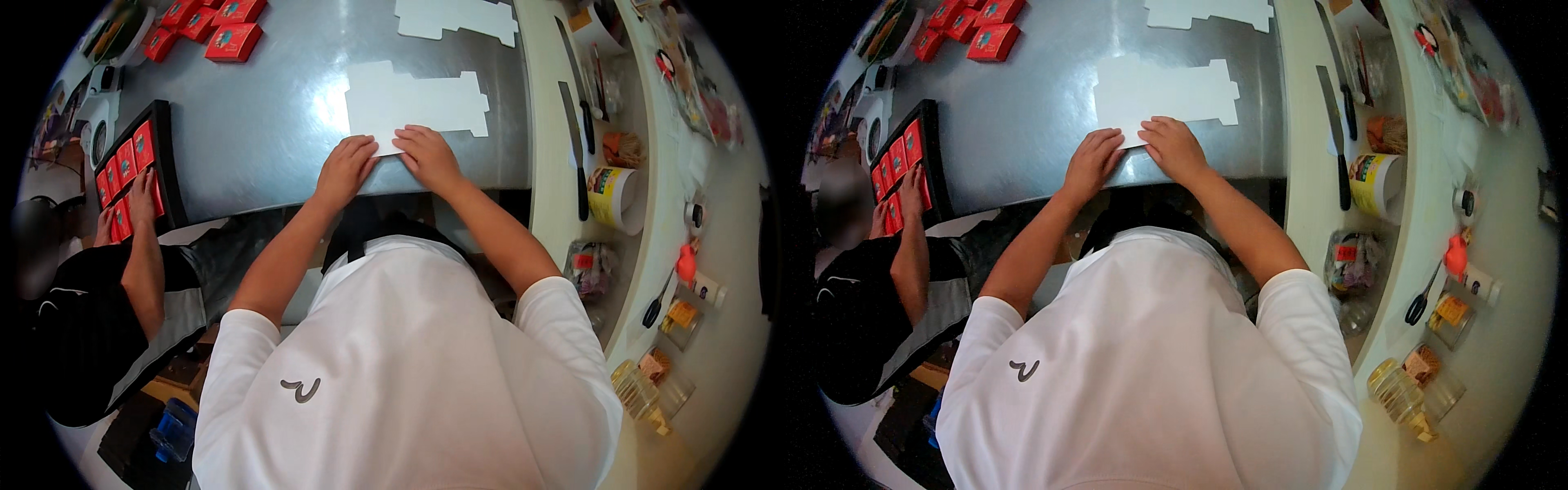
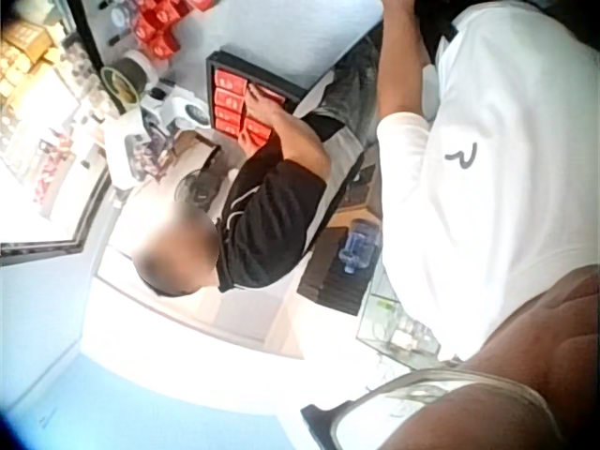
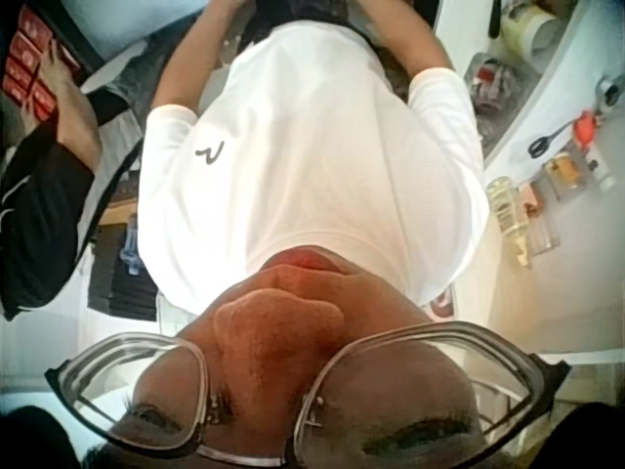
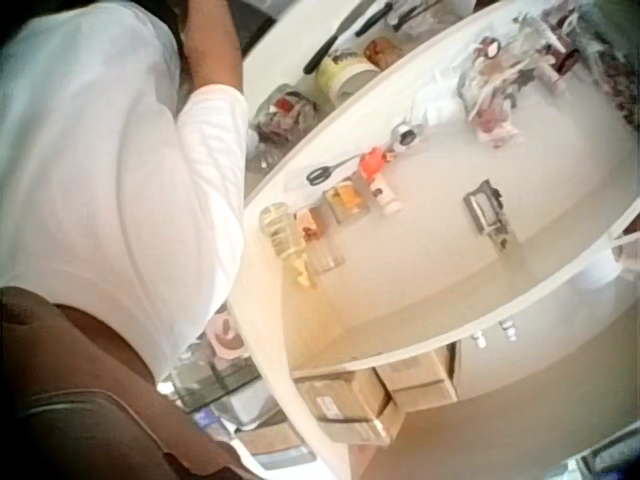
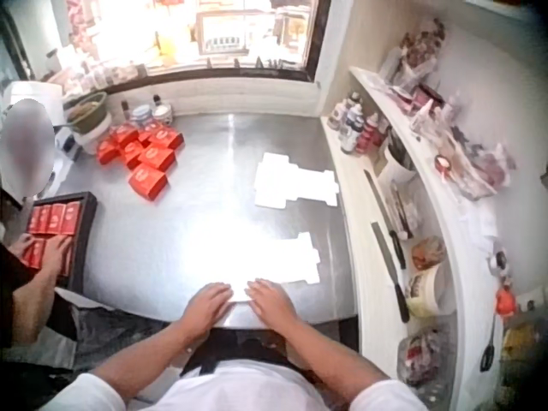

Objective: The person assembles small red boxes by folding flat white cardboard templates on a stainless steel counter. They fold the templates into box shapes, insert the red printed covers, and place the finished boxes into a black tray. The process is repeated for multiple units throughout the clip.

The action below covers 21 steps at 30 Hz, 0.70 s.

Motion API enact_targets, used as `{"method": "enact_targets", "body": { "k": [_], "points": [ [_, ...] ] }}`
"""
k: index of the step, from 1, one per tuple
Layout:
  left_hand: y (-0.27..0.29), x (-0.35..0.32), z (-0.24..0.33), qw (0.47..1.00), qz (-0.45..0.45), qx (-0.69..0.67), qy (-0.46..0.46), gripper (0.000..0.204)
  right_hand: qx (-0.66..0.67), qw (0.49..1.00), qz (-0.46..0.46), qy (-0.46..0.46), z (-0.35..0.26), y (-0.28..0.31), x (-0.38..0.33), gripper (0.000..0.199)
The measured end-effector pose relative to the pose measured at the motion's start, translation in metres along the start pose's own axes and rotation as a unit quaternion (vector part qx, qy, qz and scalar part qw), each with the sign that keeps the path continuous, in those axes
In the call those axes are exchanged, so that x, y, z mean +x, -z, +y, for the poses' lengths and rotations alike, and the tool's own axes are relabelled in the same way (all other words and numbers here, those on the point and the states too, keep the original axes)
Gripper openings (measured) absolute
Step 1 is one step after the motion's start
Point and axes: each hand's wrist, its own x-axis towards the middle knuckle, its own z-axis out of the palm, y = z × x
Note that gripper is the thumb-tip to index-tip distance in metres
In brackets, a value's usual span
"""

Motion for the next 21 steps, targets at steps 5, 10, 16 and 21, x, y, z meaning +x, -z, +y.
{"method": "enact_targets", "body": {
  "k": [5, 10, 16, 21],
  "points": [
    [-0.004, 0.022, -0.006, 0.976, 0.025, -0.079, 0.2, 0.032, 0.072, 0.98, -0.052, -0.176, -0.004, 0.01, 0.03, 0.031],
    [0.0, 0.034, -0.012, 0.984, 0.023, 0.13, 0.119, 0.041, 0.01, 0.97, 0.013, -0.243, -0.001, -0.005, 0.043, 0.04],
    [-0.007, 0.011, -0.009, 0.986, -0.044, 0.159, 0.029, 0.038, -0.009, 0.974, -0.007, -0.226, -0.01, 0.003, 0.045, 0.039],
    [0.011, 0.037, -0.009, 0.997, 0.009, 0.061, 0.038, 0.032, -0.008, 0.982, -0.025, -0.184, -0.015, 0.01, 0.053, 0.025]
  ]
}}
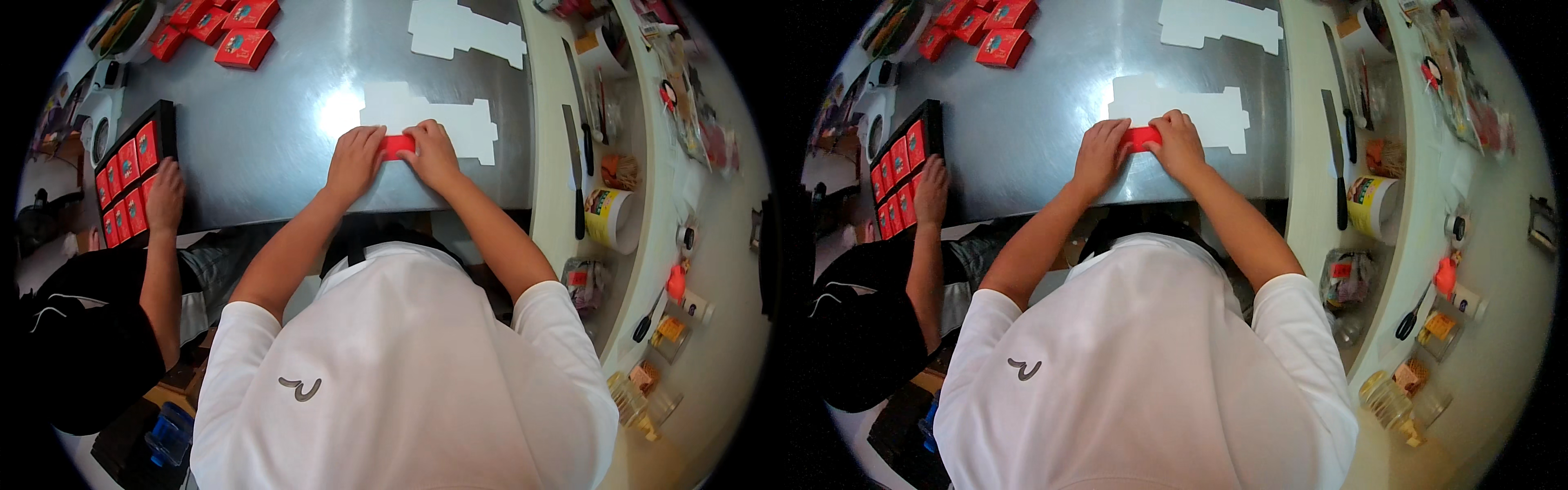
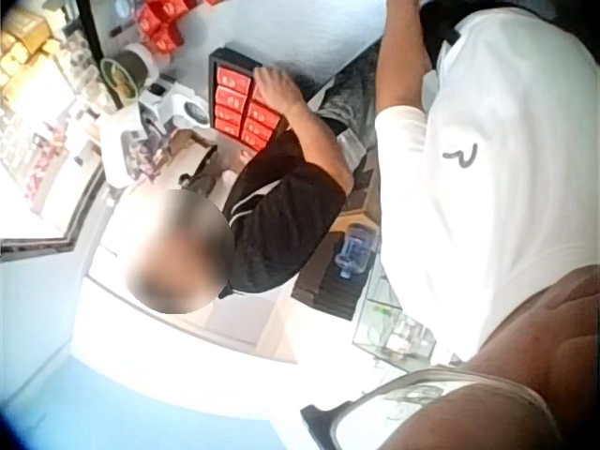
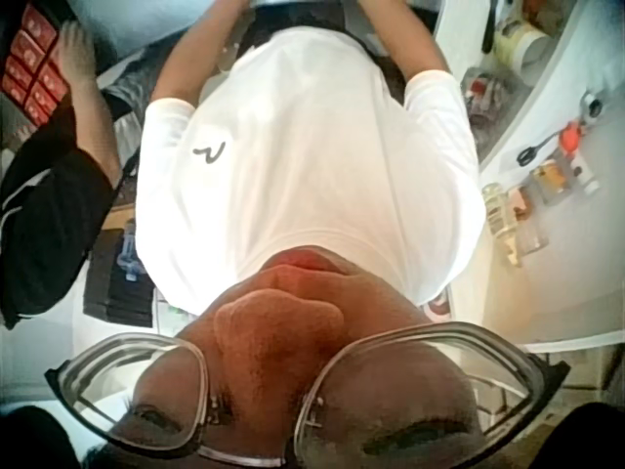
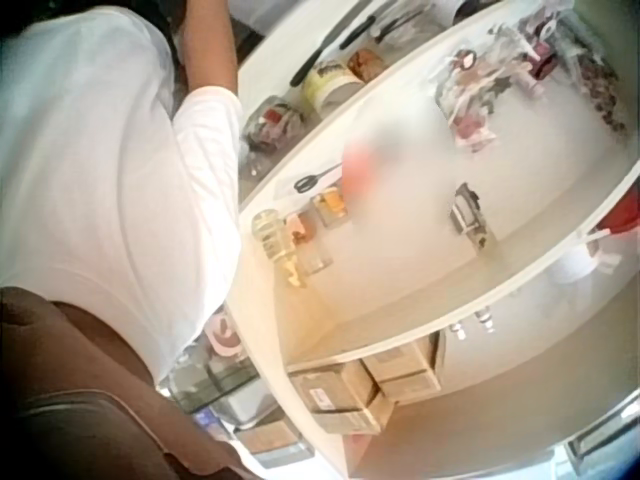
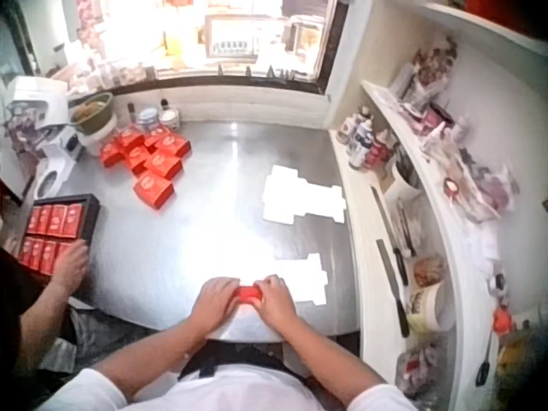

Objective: The person assembles small red boxes by folding flat white cardboard templates on a stainless steel counter. They fold the templates into box shapes, insert the red printed covers, and place the finished boxes into a black tray. The process is repeated for multiple units throughout the clip.

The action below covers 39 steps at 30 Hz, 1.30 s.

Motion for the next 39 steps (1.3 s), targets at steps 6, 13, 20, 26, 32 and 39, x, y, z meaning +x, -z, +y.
{"method": "enact_targets", "body": {
  "k": [6, 13, 20, 26, 32, 39],
  "points": [
    [0.009, 0.001, -0.011, 0.996, -0.064, -0.049, -0.037, 0.014, 0.026, 0.991, 0.011, 0.128, 0.005, 0.005, -0.017, 0.01],
    [0.0, -0.007, -0.002, 0.979, -0.145, -0.051, 0.131, 0.016, 0.012, 0.997, -0.073, -0.012, 0.001, 0.001, -0.019, 0.019],
    [-0.004, -0.022, 0.018, 0.973, -0.171, 0.121, -0.101, 0.059, -0.072, 0.96, -0.211, -0.169, -0.009, 0.014, 0.01, 0.032],
    [-0.009, -0.043, 0.016, 0.975, -0.207, 0.06, -0.044, 0.069, -0.07, 0.997, 0.028, 0.023, 0.025, 0.005, 0.065, 0.055],
    [0.005, -0.03, 0.016, 0.989, -0.145, -0.009, -0.027, 0.057, -0.11, 0.989, -0.092, 0.024, 0.013, 0.007, 0.107, 0.077],
    [0.013, 0.045, -0.021, 0.998, -0.007, 0.022, 0.056, 0.064, -0.074, 0.994, -0.049, 0.058, 0.007, 0.006, 0.094, 0.029]
  ]
}}
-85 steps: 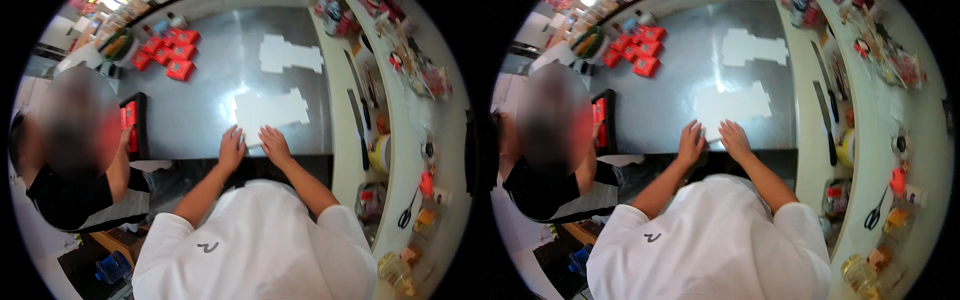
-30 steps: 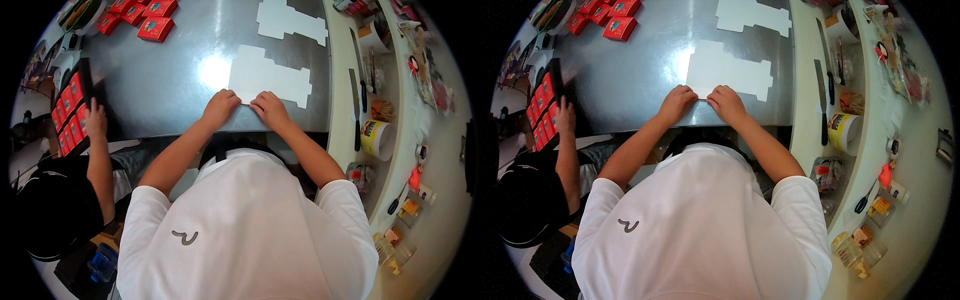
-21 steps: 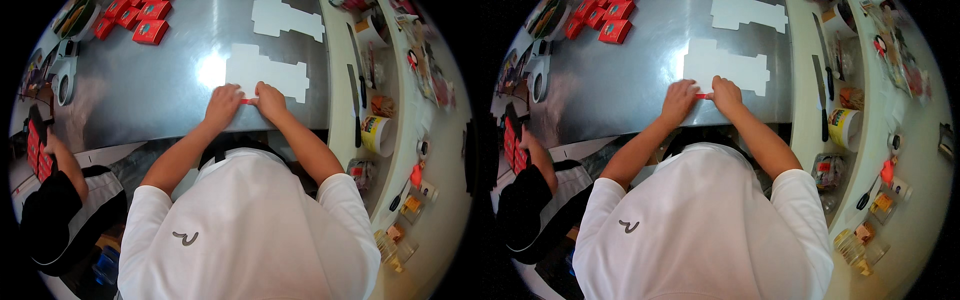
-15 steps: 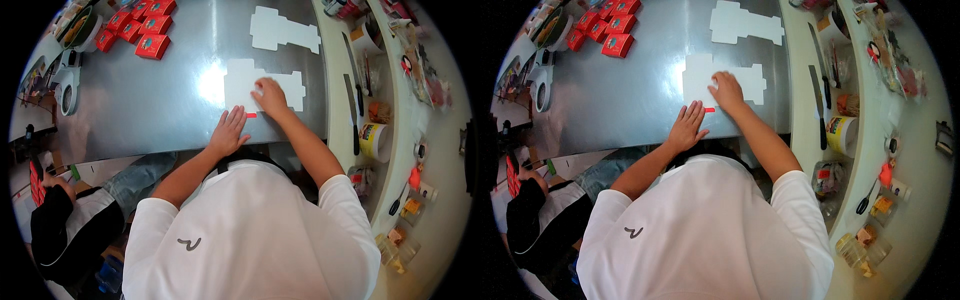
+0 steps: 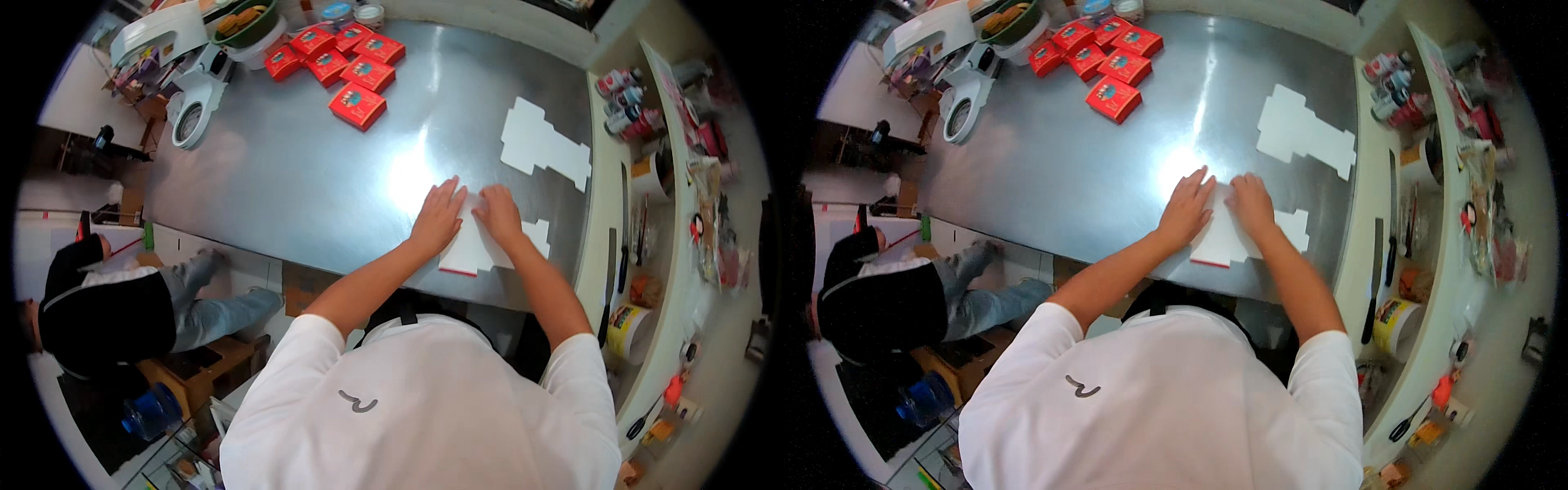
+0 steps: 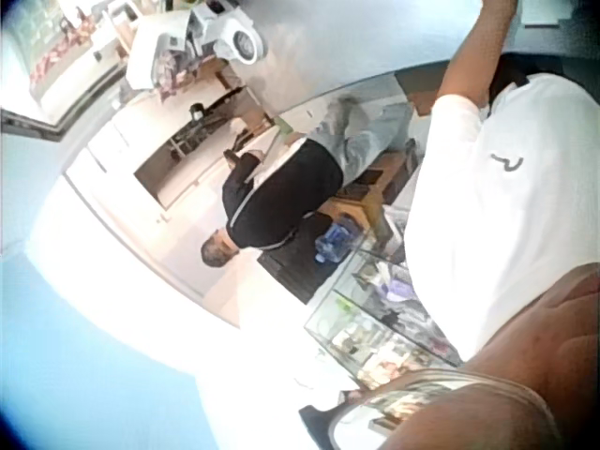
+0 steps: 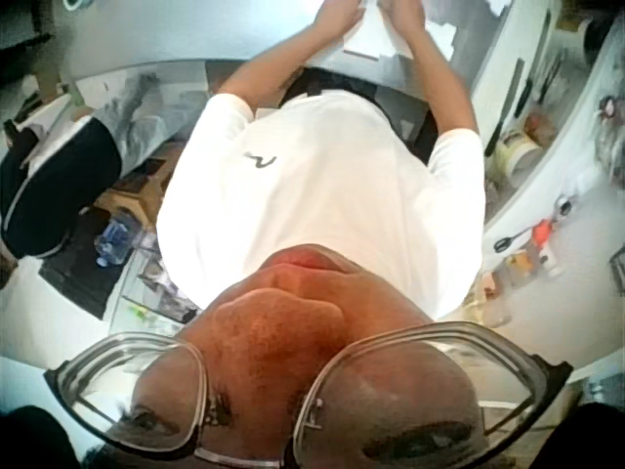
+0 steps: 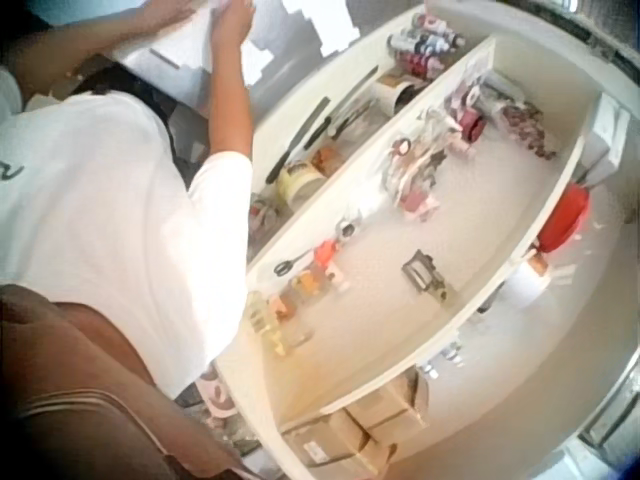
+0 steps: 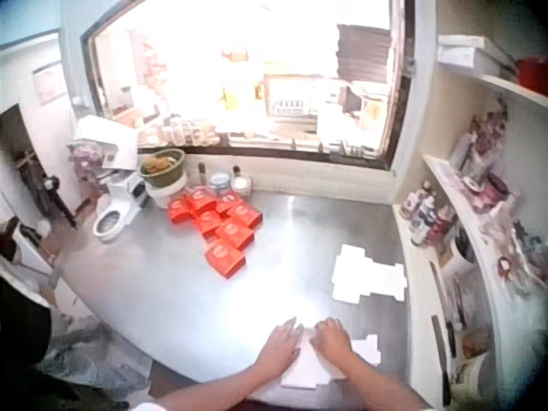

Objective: The person assembles small red boxes by folding flat white cardboard templates on a stainless steel counter. They fold the templates into box shapes, insert the red printed covers, and place the finished boxes into a black tray. The process is repeated for multiple units throughout the clip.

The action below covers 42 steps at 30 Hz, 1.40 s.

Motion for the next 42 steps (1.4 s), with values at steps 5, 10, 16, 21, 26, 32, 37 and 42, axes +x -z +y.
{"method": "enact_targets", "body": {
  "k": [5, 10, 16, 21, 26, 32, 37, 42],
  "points": [
    [-0.02, 0.022, -0.03, 0.995, -0.037, 0.058, -0.077, 0.011, 0.02, 0.999, 0.033, 0.026, -0.012, -0.02, -0.012, 0.02],
    [-0.016, 0.013, -0.028, 0.985, -0.047, 0.073, -0.148, 0.013, 0.029, 0.994, 0.073, 0.077, -0.003, -0.028, -0.027, 0.018],
    [-0.016, -0.029, -0.023, 0.981, -0.095, 0.086, -0.145, 0.053, -0.068, 0.992, 0.022, 0.108, -0.018, -0.023, -0.073, 0.05],
    [-0.014, -0.044, -0.014, 0.975, -0.167, 0.112, -0.094, 0.067, -0.059, 0.993, 0.025, 0.103, -0.017, -0.027, -0.084, 0.048],
    [-0.005, -0.008, -0.018, 0.989, -0.125, -0.061, -0.046, 0.028, 0.093, 0.993, 0.043, 0.058, -0.002, -0.01, -0.048, 0.019],
    [-0.008, 0.037, -0.024, 0.999, -0.044, -0.014, -0.001, 0.012, 0.112, 0.993, -0.003, -0.039, 0.0, 0.006, -0.006, 0.01],
    [-0.018, 0.05, -0.037, 0.995, -0.031, 0.04, -0.085, 0.011, -0.001, 1.0, 0.007, 0.024, 0.009, -0.006, 0.01, 0.007],
    [-0.019, 0.037, -0.041, 0.98, -0.088, 0.101, -0.149, 0.016, -0.075, 0.991, 0.039, 0.101, 0.014, -0.026, -0.011, 0.011]
  ]
}}
